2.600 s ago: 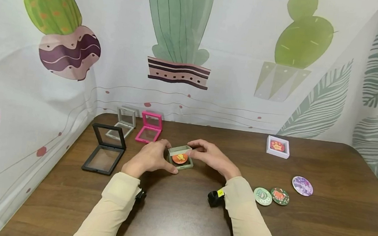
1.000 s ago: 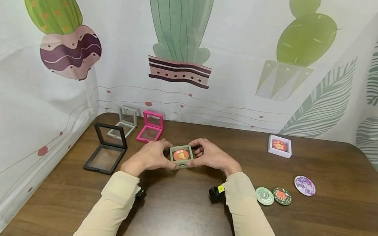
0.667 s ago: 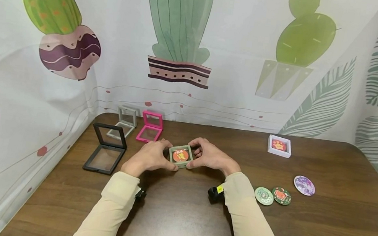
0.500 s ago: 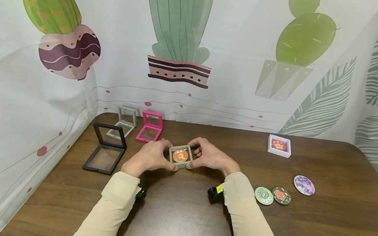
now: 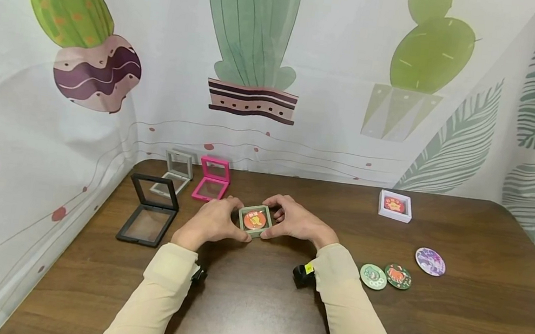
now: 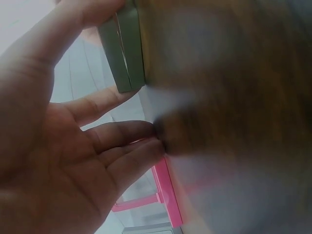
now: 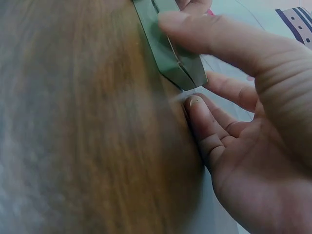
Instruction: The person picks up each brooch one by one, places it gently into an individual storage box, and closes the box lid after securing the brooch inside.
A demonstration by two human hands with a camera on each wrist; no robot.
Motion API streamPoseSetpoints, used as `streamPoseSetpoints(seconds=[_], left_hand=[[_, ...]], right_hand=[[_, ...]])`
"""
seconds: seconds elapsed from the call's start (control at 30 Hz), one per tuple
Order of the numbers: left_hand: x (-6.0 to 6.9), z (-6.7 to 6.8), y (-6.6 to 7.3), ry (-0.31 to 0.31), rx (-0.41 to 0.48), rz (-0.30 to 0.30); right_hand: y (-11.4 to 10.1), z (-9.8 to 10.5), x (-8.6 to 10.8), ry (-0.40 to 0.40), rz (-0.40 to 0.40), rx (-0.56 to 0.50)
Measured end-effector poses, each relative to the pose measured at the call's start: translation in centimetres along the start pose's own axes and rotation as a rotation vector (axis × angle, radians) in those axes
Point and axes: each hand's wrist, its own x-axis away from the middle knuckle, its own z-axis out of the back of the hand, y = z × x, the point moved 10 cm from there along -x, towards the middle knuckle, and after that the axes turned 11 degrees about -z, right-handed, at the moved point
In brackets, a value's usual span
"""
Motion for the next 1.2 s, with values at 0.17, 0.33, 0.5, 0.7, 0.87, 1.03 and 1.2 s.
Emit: streamPoseSetpoints(seconds=[0.17,0.33,0.5,0.7,0.87,1.03,1.2], left_hand=[[0.01,-0.12,0.03,-0.001,-0.002,-0.010],[0.02,-0.06,0.16,0.000,-0.003,-0.014],[-0.07,-0.10,0.16,-0.004,-0.006,-0.019],[-0.10,-0.01,0.25,-0.003,-0.009,-0.022],[-0.06,0.08,0.29,-0.001,-0.009,-0.023],[0.07,-0.08,-0.02,-0.015,0.007,-0.005],[0.11,-0.11,-0.30,-0.032,0.010,0.008]], right_hand=[[-0.18,0.00,0.15,0.004,0.000,-0.003],[-0.29,0.03,0.28,0.010,0.001,0.002],[-0.24,0.06,0.30,0.012,-0.004,0.003],[-0.19,0.08,0.38,0.009,0.003,-0.004],[-0.20,0.05,0.40,0.017,0.010,-0.009],[-0.19,-0.06,0.28,0.030,0.004,0.017],[-0.37,-0.01,0.34,0.054,0.000,0.055]])
